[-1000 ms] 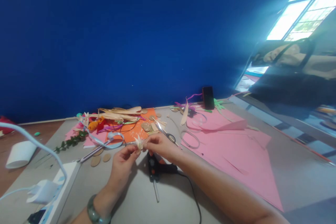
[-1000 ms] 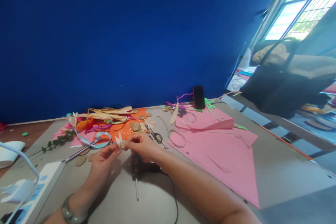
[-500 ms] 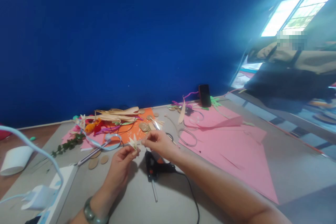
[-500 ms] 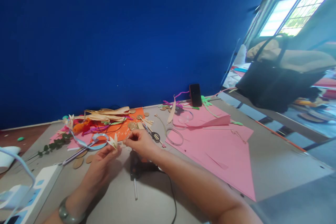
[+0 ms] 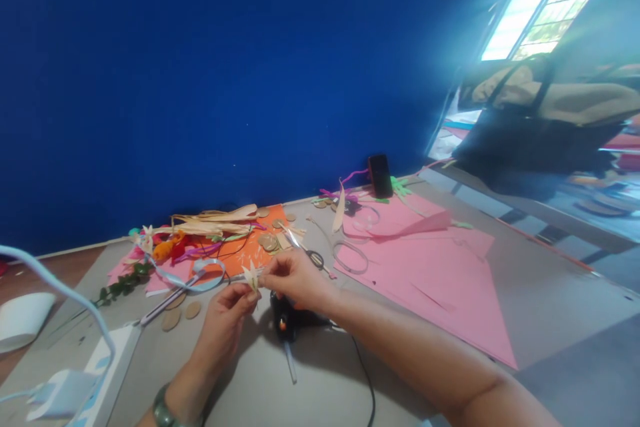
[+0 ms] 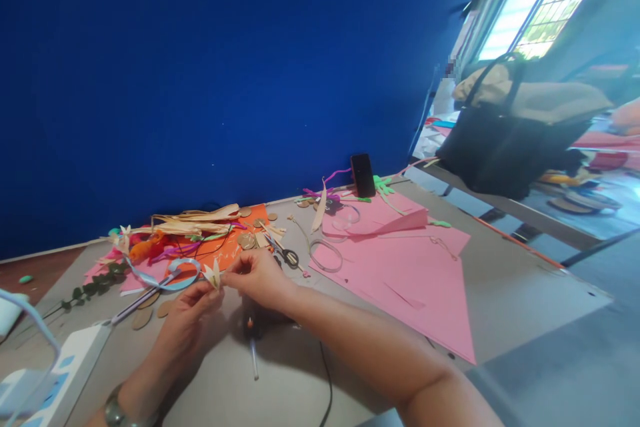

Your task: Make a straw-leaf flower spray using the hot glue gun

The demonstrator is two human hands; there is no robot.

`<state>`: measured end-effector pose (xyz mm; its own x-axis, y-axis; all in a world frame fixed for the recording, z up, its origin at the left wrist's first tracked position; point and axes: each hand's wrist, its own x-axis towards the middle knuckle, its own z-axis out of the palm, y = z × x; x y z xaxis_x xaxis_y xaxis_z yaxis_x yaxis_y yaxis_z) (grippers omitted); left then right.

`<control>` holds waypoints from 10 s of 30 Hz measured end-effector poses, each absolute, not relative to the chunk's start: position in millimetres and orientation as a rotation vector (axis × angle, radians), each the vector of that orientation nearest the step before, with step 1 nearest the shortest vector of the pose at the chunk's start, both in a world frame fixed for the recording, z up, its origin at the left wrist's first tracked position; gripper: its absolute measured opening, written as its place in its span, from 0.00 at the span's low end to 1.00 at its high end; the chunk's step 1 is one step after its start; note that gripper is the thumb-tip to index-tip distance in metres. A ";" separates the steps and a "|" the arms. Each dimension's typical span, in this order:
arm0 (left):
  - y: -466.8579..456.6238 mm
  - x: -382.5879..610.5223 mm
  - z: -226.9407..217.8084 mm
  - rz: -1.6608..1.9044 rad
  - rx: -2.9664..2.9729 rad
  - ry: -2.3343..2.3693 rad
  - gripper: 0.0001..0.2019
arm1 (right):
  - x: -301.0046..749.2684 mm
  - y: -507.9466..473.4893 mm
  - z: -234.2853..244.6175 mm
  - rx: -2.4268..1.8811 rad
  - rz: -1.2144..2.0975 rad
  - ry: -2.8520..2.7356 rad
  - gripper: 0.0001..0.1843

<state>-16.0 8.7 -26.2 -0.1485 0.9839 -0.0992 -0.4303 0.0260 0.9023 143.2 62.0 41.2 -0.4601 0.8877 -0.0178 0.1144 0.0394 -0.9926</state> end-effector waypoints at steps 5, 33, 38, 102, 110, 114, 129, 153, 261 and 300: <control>10.2 -16.0 -27.1 1.459 0.728 1.056 0.13 | 146.1 59.8 50.9 -1.071 1.564 -1.658 0.06; 6.5 -14.6 -22.0 1.441 0.803 1.131 0.13 | 145.7 59.8 47.7 -1.066 1.581 -1.652 0.10; 5.5 -13.8 -18.2 1.431 0.829 1.111 0.13 | 146.6 58.2 50.9 -1.087 1.604 -1.652 0.07; 0.2 -17.5 -17.9 1.458 1.261 1.497 0.12 | 145.6 64.0 43.4 -1.157 1.560 -1.714 0.09; 1.0 -14.9 -16.7 1.435 1.218 1.404 0.12 | 146.7 61.4 49.2 -1.114 1.563 -1.694 0.08; 0.1 -12.9 -13.5 1.440 1.181 1.365 0.13 | 147.6 61.8 51.0 -1.097 1.572 -1.700 0.06; -2.7 -13.6 -13.7 1.493 1.151 1.358 0.11 | 145.5 62.6 38.2 -1.052 1.531 -1.759 0.08; -1.1 -14.5 -14.6 1.448 1.079 1.301 0.12 | 146.5 60.4 42.6 -1.048 1.590 -1.724 0.06; 7.6 -22.7 -28.0 1.298 0.901 1.033 0.10 | 146.0 57.8 48.7 -1.054 1.735 -1.598 0.09; 22.5 -22.9 -30.0 1.420 0.782 1.035 0.13 | 192.7 36.9 43.3 -1.330 0.515 -2.844 0.19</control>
